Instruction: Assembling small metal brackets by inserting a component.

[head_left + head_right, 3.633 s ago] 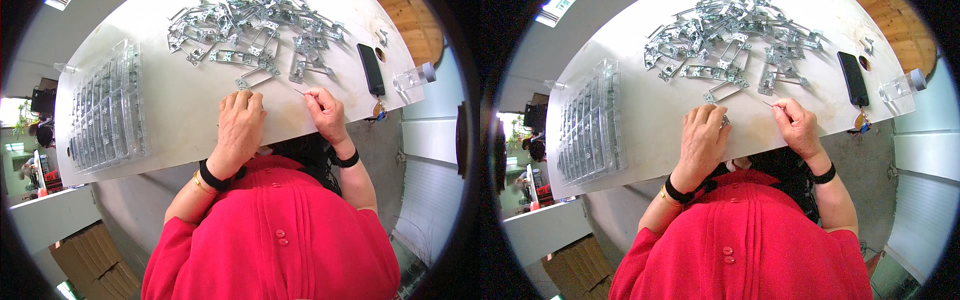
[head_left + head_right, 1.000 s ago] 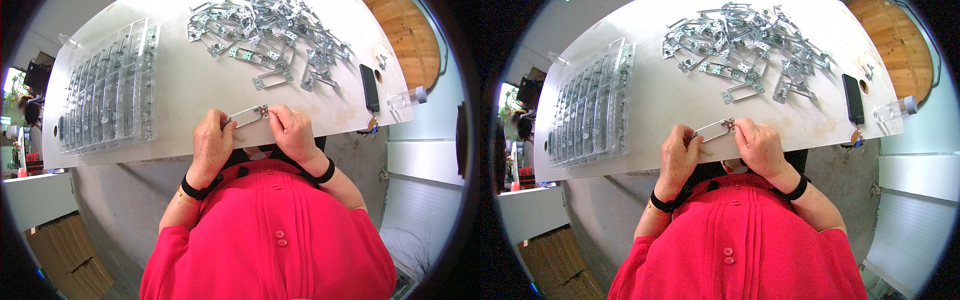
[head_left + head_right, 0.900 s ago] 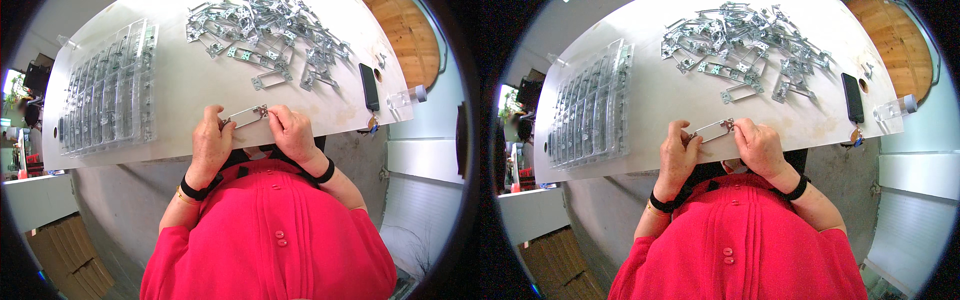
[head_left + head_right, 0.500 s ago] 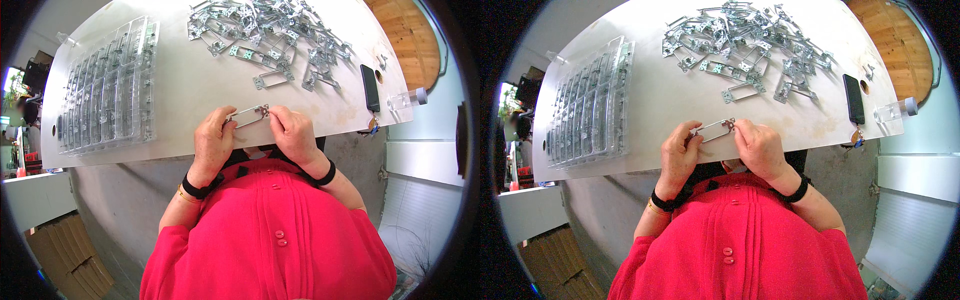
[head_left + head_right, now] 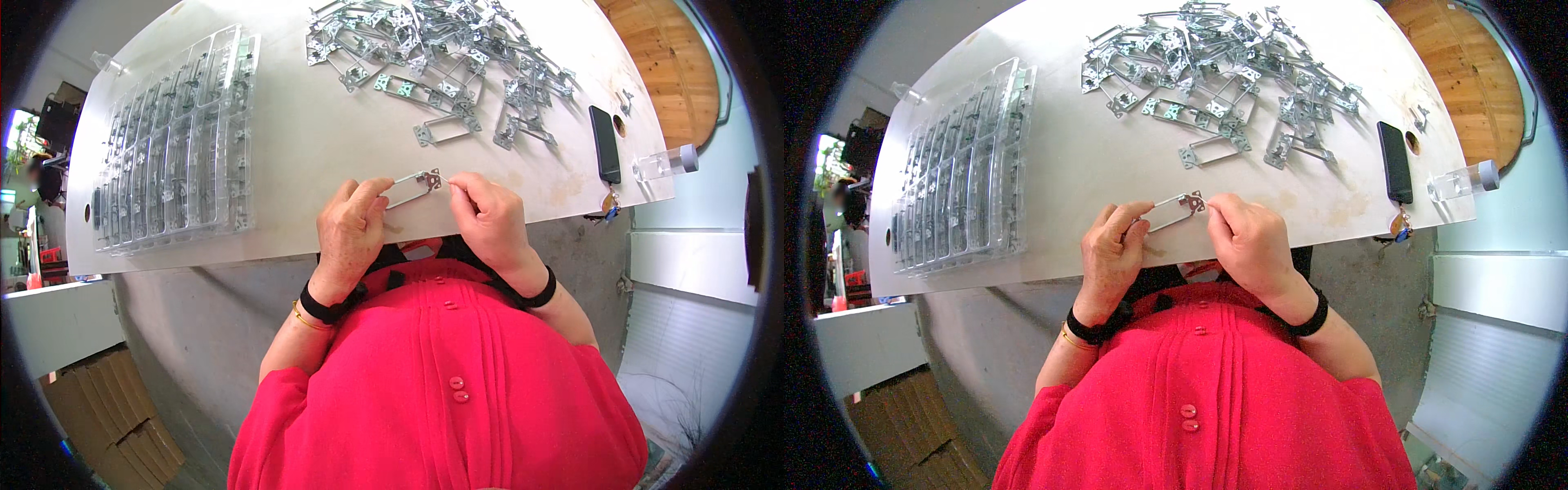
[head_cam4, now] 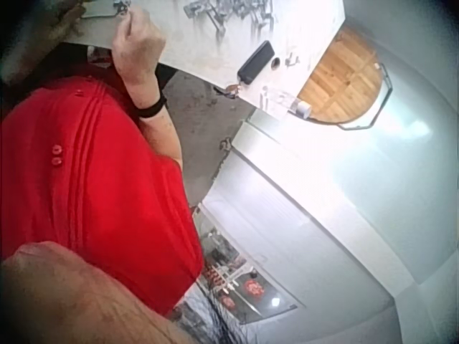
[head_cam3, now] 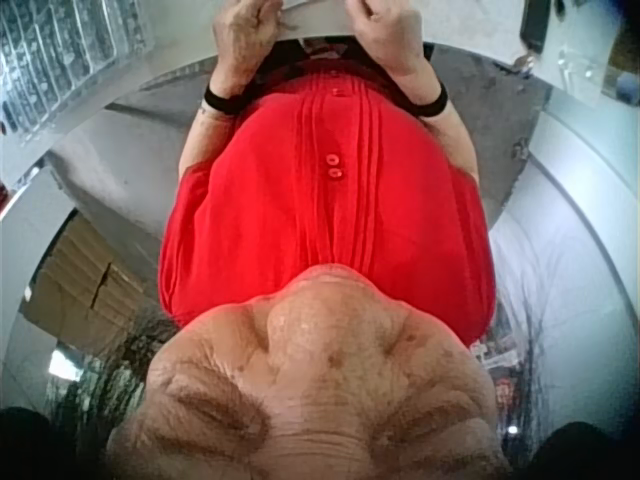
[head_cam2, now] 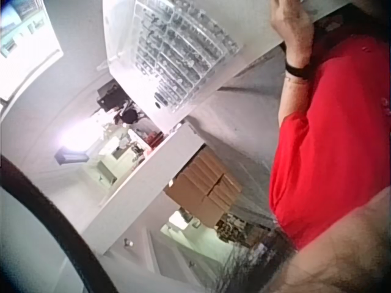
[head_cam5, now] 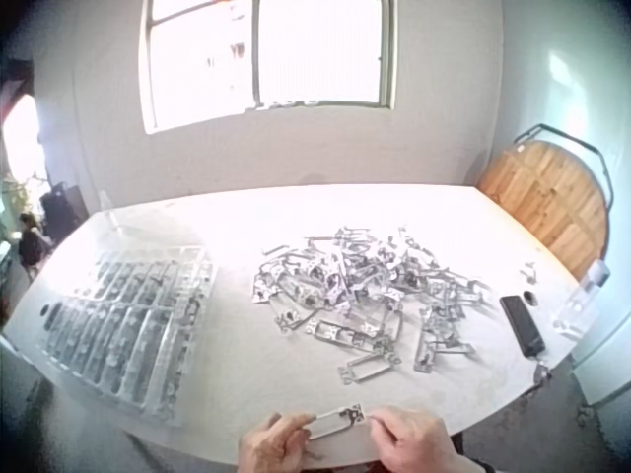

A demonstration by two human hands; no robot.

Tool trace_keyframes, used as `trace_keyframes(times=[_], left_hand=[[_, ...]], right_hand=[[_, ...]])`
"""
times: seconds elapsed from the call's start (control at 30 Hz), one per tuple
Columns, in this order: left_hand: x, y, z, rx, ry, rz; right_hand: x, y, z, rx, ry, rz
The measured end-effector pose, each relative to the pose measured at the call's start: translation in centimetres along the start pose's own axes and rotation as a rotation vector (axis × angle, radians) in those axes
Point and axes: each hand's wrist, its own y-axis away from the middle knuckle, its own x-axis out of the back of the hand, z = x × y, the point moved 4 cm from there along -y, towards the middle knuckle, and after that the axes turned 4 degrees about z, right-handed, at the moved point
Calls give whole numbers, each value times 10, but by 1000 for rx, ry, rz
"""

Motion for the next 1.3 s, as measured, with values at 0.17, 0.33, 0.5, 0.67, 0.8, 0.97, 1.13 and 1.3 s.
trace_keyframes(times=[0.17, 0.33, 0.5, 0.67, 0.8, 0.97, 1.13, 1.3], left_hand=[[1, -1, 2, -8, 23, 9], [0, -1, 0, -12, 38, 7], [1, -2, 2, -9, 25, -5], [1, -2, 1, -2, 35, 6], [1, -2, 2, -7, 56, 10], [0, -3, 3, -9, 55, 6], [0, -3, 2, -8, 56, 3], [0, -3, 2, -5, 52, -2]], right_hand=[[2, -1, 4, -53, -24, 26], [0, -2, 4, -76, -57, 14], [-5, -2, 6, -113, -62, 16], [-11, -3, 7, -189, -159, 5], [-8, -3, 5, -175, -120, -9], [-12, -4, 6, -100, -102, 32], [-8, -3, 4, -120, -83, -11], [-11, -5, 4, -83, -64, 20]])
